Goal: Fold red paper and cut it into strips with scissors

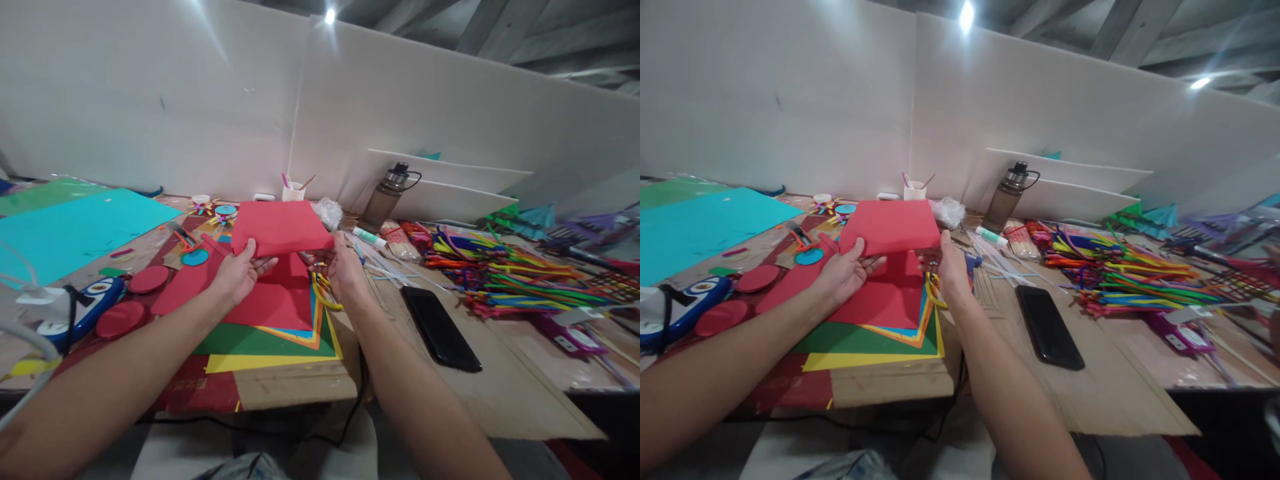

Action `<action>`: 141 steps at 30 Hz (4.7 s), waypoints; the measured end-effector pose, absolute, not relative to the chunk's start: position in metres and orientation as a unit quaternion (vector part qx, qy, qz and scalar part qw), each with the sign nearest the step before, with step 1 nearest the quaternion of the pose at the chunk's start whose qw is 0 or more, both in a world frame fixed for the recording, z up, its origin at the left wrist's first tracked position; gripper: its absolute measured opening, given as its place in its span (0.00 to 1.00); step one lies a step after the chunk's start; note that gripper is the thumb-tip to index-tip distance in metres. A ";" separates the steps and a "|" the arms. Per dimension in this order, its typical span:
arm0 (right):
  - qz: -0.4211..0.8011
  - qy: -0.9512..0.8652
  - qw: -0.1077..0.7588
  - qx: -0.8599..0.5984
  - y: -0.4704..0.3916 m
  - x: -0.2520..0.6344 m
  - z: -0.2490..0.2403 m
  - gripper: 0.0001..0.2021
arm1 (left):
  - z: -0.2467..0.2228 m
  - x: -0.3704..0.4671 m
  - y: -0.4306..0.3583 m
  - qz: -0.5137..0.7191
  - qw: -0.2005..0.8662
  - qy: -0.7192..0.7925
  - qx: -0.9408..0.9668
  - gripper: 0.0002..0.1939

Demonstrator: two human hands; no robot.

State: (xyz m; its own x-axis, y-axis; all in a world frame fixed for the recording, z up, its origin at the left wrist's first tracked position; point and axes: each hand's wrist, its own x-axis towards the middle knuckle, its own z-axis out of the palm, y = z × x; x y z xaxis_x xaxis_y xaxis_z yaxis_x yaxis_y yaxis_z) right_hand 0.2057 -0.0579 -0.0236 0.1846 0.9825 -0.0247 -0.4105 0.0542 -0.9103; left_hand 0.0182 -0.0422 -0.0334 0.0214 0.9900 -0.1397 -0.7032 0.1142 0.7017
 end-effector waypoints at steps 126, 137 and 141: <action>0.563 -0.312 0.629 -0.435 -0.062 0.182 -0.038 0.08 | -0.033 0.021 -0.048 0.596 0.666 0.370 0.256 0.06; 0.566 -0.336 0.614 -0.435 -0.063 0.165 -0.044 0.09 | -0.039 0.038 -0.058 0.566 0.686 0.381 0.253 0.03; 0.551 -0.347 0.617 -0.441 -0.062 0.163 -0.047 0.11 | -0.042 0.039 -0.058 0.585 0.669 0.392 0.236 0.06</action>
State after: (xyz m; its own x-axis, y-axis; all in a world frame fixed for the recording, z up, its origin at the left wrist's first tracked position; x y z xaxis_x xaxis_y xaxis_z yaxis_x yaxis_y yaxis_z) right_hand 0.1627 -0.0624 -0.0474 0.1512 0.9868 -0.0571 -0.3740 0.0036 -0.9274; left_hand 0.0395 -0.0578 -0.0423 0.0076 0.9684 -0.2491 -0.5984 0.2040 0.7748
